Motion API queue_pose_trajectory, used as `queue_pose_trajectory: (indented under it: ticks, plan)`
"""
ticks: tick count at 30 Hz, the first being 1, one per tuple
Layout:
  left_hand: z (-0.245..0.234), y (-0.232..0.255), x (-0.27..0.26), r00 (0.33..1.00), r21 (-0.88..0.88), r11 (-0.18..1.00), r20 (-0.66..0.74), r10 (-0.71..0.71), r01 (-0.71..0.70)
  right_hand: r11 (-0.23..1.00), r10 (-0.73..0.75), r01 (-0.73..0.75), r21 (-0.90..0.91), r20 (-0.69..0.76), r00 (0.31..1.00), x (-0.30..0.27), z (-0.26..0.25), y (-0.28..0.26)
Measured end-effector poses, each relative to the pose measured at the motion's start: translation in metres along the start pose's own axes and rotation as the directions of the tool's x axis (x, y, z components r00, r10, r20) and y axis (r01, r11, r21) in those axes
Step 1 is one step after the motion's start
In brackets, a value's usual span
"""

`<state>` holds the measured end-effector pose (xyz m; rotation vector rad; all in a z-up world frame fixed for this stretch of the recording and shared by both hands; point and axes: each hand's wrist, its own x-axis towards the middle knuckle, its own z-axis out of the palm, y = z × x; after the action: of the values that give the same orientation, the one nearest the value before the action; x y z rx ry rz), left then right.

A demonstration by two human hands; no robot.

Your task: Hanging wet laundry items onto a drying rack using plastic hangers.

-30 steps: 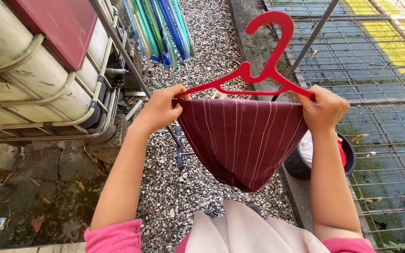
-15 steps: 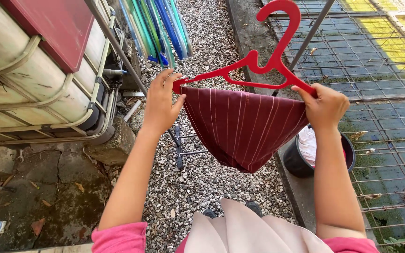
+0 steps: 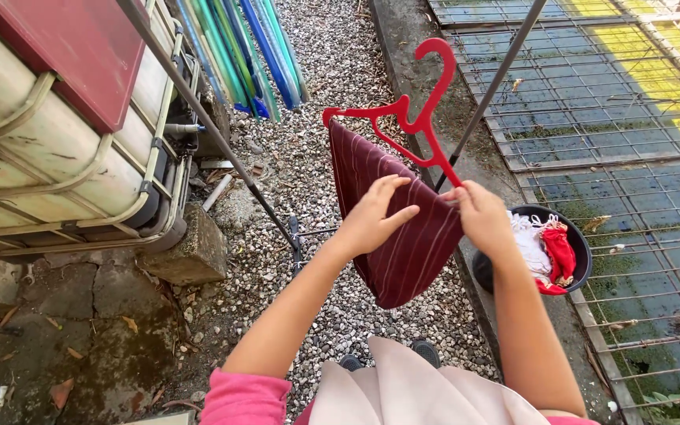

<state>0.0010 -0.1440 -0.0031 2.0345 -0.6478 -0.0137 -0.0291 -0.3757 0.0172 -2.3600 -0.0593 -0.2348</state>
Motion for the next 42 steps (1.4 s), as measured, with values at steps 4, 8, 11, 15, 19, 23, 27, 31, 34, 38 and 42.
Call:
queue_pose_trajectory:
  ticks: [4,8,11,15,19,23,27,31,34,38,42]
  plan:
    - [0.012,0.012,0.018,0.965,-0.144,0.955,0.086,-0.249,0.260,0.987,-0.028,0.029,0.160,-0.003,1.000,-0.015,0.030,-0.008]
    - [0.005,0.030,0.018,0.935,-0.303,0.891,-0.002,-0.355,0.338,0.938,-0.150,0.138,0.318,0.014,0.989,-0.035,0.052,-0.041]
    - [0.007,0.027,0.016,0.940,-0.347,0.901,-0.123,-0.319,0.261,0.912,-0.198,0.152,0.382,0.085,0.977,-0.045,0.054,-0.070]
    - [-0.008,0.010,0.008,0.966,-0.485,0.873,-0.247,-0.075,-0.057,0.784,-0.486,0.354,0.510,0.149,0.861,-0.041,0.068,-0.052]
    - [-0.057,0.025,0.004,0.996,-0.482,0.874,-0.019,-0.082,0.063,0.724,-0.436,0.228,0.651,0.176,0.883,-0.018,0.067,-0.026]
    - [-0.084,0.038,0.007,0.995,-0.315,0.947,0.099,-0.032,0.061,0.615,-0.006,-0.002,0.789,0.007,1.000,0.022,0.075,0.018]
    - [-0.107,0.099,0.015,0.996,-0.055,0.997,0.070,-0.053,0.057,0.604,0.247,-0.038,0.796,-0.142,0.958,0.051,0.065,0.045]
    - [-0.113,0.129,0.027,0.999,0.083,0.996,0.021,-0.043,0.041,0.577,0.288,-0.086,0.812,-0.105,0.952,0.073,0.059,0.098]
    - [-0.112,0.137,0.040,1.000,0.078,0.997,-0.003,-0.008,0.008,0.537,0.346,-0.183,0.824,-0.017,0.938,0.067,0.048,0.133]
    - [-0.098,0.149,0.056,1.000,0.071,0.997,-0.010,-0.027,0.028,0.519,0.327,-0.147,0.842,-0.037,0.944,0.073,0.032,0.143]
    - [-0.085,0.153,0.070,0.998,0.059,0.997,-0.026,-0.053,0.055,0.504,0.303,-0.117,0.856,-0.048,0.952,0.077,0.010,0.165]
